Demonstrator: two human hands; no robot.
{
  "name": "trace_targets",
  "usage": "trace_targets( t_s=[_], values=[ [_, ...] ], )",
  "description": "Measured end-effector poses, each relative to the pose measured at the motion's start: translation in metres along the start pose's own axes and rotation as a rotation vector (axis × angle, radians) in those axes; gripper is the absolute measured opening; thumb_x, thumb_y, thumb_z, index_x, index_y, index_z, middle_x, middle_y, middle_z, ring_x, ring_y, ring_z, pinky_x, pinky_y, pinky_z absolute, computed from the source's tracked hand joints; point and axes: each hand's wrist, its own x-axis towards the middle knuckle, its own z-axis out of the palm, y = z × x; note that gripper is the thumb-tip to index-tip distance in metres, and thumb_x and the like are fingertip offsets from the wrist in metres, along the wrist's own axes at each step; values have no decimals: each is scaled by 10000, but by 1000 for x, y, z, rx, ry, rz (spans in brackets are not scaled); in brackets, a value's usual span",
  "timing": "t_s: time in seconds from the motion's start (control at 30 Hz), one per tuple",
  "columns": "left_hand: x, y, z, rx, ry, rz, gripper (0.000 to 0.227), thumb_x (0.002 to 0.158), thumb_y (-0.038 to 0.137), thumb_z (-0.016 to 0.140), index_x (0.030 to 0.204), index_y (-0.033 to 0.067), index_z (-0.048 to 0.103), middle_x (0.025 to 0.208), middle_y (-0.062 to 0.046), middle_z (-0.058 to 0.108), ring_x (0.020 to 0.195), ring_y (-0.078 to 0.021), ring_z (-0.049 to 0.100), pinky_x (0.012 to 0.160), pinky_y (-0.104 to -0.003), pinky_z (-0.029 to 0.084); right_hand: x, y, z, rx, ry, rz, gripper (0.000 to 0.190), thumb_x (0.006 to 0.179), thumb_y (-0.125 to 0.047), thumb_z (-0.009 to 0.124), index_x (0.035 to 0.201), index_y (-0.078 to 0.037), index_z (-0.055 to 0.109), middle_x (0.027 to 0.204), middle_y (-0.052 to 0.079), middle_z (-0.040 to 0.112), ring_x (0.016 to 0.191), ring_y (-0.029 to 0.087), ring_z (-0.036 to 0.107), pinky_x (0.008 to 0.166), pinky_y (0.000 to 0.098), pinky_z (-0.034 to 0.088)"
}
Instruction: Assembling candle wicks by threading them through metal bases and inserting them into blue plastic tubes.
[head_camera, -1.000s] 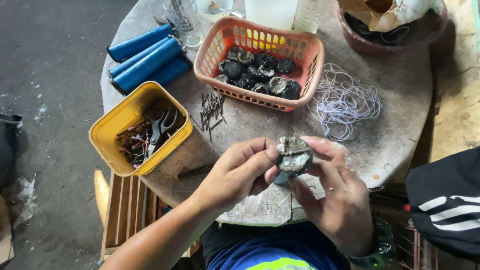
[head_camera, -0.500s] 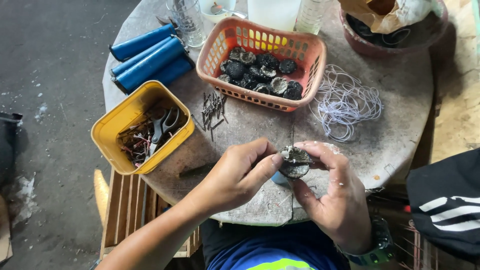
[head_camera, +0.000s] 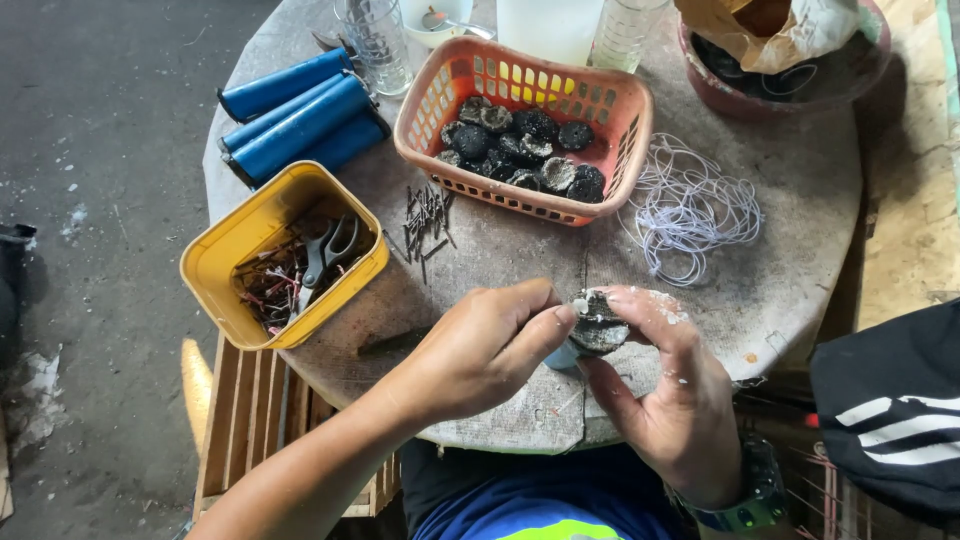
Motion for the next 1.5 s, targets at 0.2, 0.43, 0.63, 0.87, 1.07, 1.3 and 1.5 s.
trace_targets(
  t_s=[0.2,0.43,0.63,0.87,1.07,1.3,1.5],
  values=[
    [1,3,2,166,28,3,301,836,367,380,667,120,415,553,-94,535,565,-327,522,511,-401,354,11,-5,1,102,12,-101,321,806,-123,555,1085,-25,428,1072,143,540,1066,303,534,946,380,444],
    [-6,-9,0,103,50,86,361,820,460,317,752,137,463,542,-52,542,532,-280,560,491,-371,368,12,8,8,166,76,-88,260,816,-124,533,1049,-43,451,1080,199,540,1051,309,546,909,359,461],
    [-26,-18,-2,-238,413,453,239,852,290,424,815,62,486,702,-28,494,548,-102,455,498,-228,373,25,34,-2,1196,427,627,344,807,-170,493,1133,-133,387,1089,219,511,936,356,546,776,439,488],
    [-44,-3,4,-232,537,732,167,851,192,462,904,34,464,736,-73,472,562,-125,433,497,-230,396,28,50,8,2122,172,973,479,760,-146,664,1170,-60,431,1102,135,538,1006,230,534,863,348,444],
    [-51,2,6,114,613,895,217,911,245,414,1000,69,505,956,-157,500,793,-249,570,677,-342,498,27,46,11,2467,141,985,558,763,-48,662,1219,-51,342,1151,131,473,1039,255,488,806,371,478],
    [-48,6,7,670,561,780,189,905,147,442,989,159,611,1307,-220,331,1108,-422,500,830,-449,439,28,47,12,1920,369,1005,468,770,-169,601,1167,-11,409,1113,135,507,1016,236,512,879,333,438],
    [-36,-4,13,1048,708,665,295,855,179,389,1075,91,565,1219,-166,441,995,-347,549,754,-420,470,26,49,11,1377,421,946,407,816,-306,499,1120,-37,479,1082,111,545,1030,199,525,918,326,402]
  ],
)
